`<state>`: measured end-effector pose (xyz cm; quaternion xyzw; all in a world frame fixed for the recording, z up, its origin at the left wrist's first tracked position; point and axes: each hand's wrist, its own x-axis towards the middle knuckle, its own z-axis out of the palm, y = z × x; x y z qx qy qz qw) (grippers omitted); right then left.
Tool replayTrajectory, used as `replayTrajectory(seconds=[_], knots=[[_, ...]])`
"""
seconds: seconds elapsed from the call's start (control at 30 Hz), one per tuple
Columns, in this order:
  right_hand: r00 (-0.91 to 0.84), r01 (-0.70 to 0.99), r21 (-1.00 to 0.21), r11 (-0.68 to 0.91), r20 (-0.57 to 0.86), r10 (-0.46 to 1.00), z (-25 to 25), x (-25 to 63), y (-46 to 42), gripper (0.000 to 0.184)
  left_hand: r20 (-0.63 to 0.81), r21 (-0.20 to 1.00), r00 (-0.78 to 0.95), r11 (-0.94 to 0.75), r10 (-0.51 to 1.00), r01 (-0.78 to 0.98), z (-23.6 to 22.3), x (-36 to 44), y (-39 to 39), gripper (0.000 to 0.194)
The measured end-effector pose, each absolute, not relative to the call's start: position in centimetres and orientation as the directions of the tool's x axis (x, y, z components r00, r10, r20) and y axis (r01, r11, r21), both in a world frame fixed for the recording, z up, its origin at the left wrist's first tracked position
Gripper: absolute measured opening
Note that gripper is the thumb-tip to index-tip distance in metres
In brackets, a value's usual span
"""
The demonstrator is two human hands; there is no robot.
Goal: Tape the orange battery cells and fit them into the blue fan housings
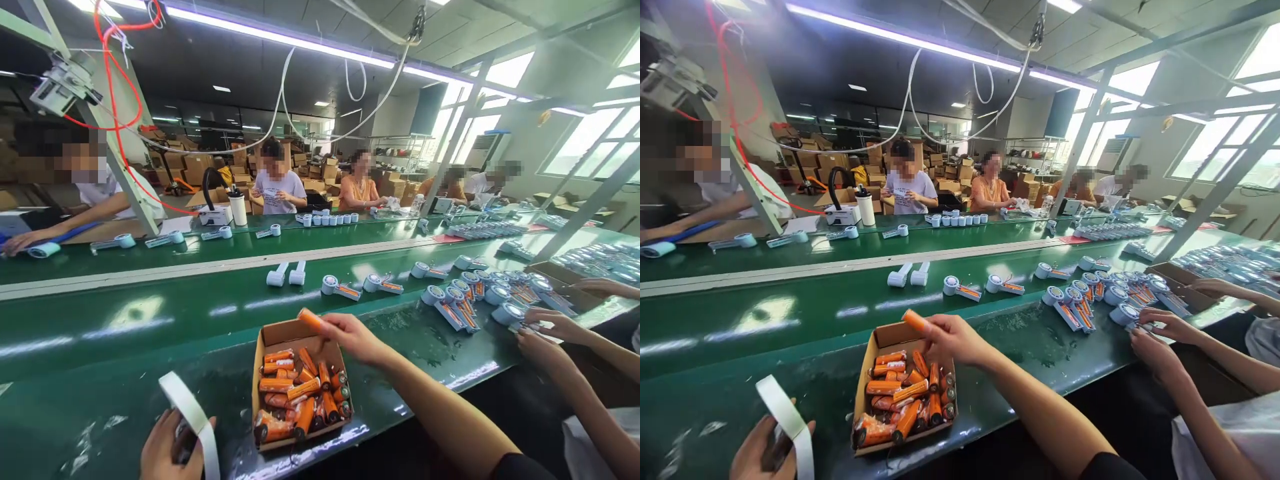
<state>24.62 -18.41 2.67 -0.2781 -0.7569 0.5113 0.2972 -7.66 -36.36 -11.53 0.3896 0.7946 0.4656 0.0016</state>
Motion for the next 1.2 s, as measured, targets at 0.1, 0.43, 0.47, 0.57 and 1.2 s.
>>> replayTrajectory(seconds=[0.1, 0.43, 0.47, 0.57, 1.2], knots=[[-0.639, -0.188, -0.982, 0.013, 0.132, 0.758, 2.9, 24.3, -18.8, 0.058, 0.515, 0.666, -0.541, 0.087, 0.665, 0.741, -8.4, -5.4, -36.7, 0.045], [-0.584, -0.307, -0.952, 0.012, 0.198, 0.787, 4.7, 22.7, -21.3, 0.041, 0.73, 0.15, 0.066, -0.254, 0.68, 0.955, -0.9, -0.9, -36.7, 0.03], [-0.561, -0.295, -0.953, 0.074, 0.235, 0.793, 4.8, 22.7, -21.3, 0.04, 0.723, 0.143, 0.077, -0.257, 0.686, 0.956, -0.7, -0.7, -36.6, 0.031], [-0.533, -0.277, -0.937, 0.213, 0.334, 0.777, 4.9, 22.9, -21.4, 0.036, 0.711, 0.128, 0.096, -0.262, 0.697, 0.956, -0.3, -0.2, -36.7, 0.031], [-0.744, 0.095, -0.958, 0.271, 0.113, 0.659, 6.8, 23.8, -21.5, 0.039, 0.623, -0.249, 0.348, -0.245, 0.7, 0.937, 2.8, 1.2, -37.2, 0.05]])
